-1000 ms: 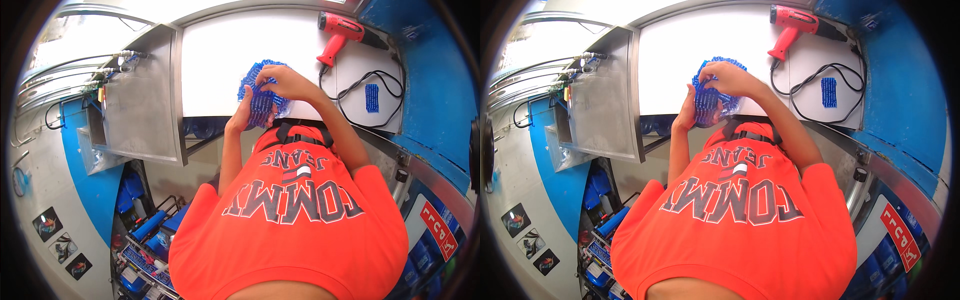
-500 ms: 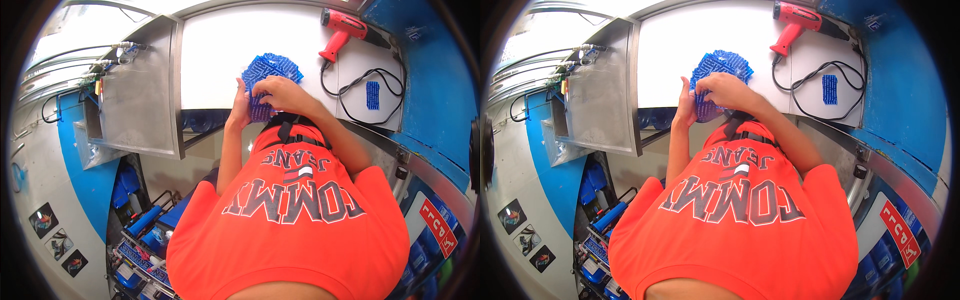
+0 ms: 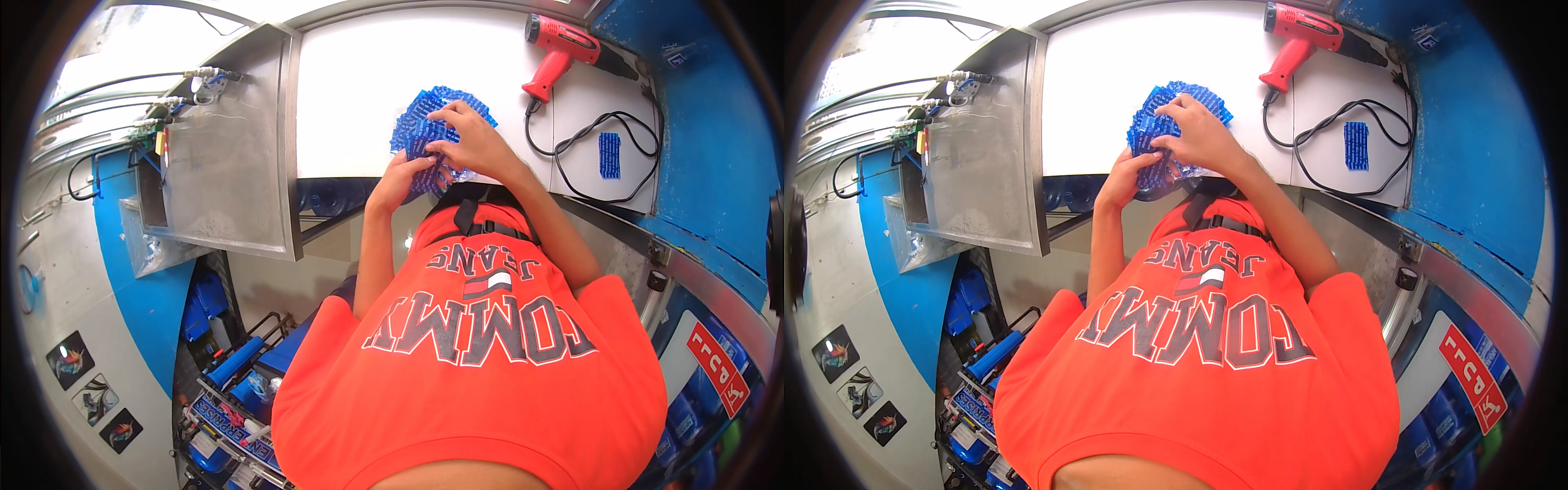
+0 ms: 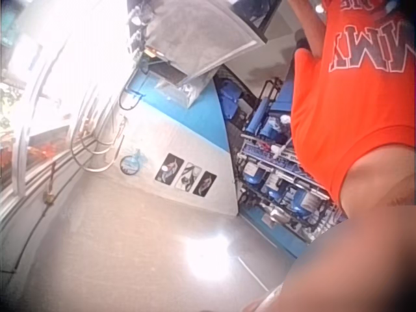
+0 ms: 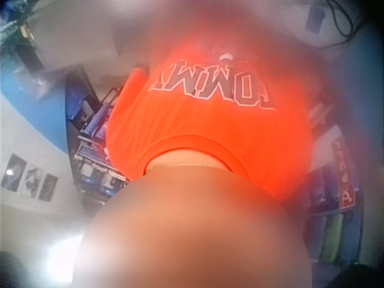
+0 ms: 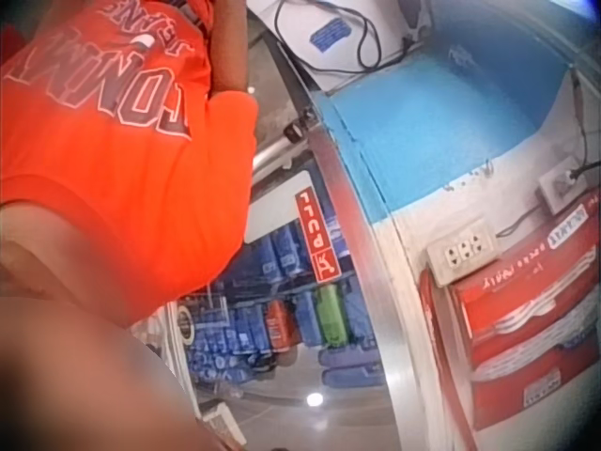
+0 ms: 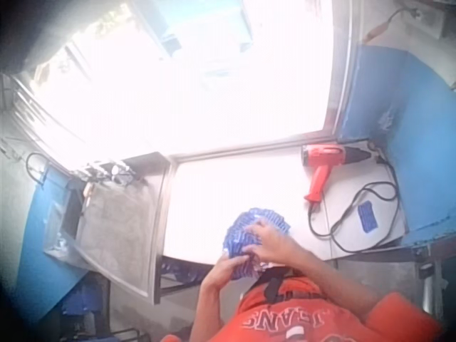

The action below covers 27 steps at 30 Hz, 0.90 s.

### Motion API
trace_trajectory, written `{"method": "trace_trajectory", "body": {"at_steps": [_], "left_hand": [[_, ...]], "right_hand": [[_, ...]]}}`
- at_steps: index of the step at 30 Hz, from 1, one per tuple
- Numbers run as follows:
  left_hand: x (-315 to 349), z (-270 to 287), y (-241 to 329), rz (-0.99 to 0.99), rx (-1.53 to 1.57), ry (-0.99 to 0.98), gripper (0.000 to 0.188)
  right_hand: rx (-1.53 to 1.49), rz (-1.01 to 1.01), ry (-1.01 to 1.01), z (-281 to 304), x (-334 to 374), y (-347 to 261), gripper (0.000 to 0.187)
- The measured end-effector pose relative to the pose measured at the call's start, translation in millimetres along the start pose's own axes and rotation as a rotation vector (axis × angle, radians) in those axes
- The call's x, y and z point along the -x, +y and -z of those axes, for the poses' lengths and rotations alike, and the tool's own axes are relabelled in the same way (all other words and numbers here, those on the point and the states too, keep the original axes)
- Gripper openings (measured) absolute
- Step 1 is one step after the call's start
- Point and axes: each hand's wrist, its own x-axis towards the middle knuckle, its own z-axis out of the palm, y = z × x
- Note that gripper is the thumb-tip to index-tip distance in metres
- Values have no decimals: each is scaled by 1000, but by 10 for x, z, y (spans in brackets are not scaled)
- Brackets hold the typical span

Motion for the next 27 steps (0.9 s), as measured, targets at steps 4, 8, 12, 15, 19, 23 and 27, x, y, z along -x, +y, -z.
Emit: {"method": "trace_trajectory", "body": {"at_steps": [4,8,12,15,19,23,27], "left_hand": [[-5,-21,7,-15,-26,-1,26],[-19,-36,20,14,-27,23,27],[-11,-41,49,5,-34,11,27],[6,-45,81,13,-22,-20,27],[24,-46,82,43,-75,-51,28],[48,33,14,76,-44,-60,30],[63,155,-114,33,-6,41,31]], "right_hand": [[-186,-179,-146,8,-37,65,40],[-175,-128,-73,-26,-28,64,37],[-206,-60,-48,-14,-21,58,28],[-476,-227,-133,41,-36,79,22],[-376,-143,-25,80,-110,109,14],[-389,-143,181,137,-281,229,18],[-260,-240,211,275,-422,498,19]]}}
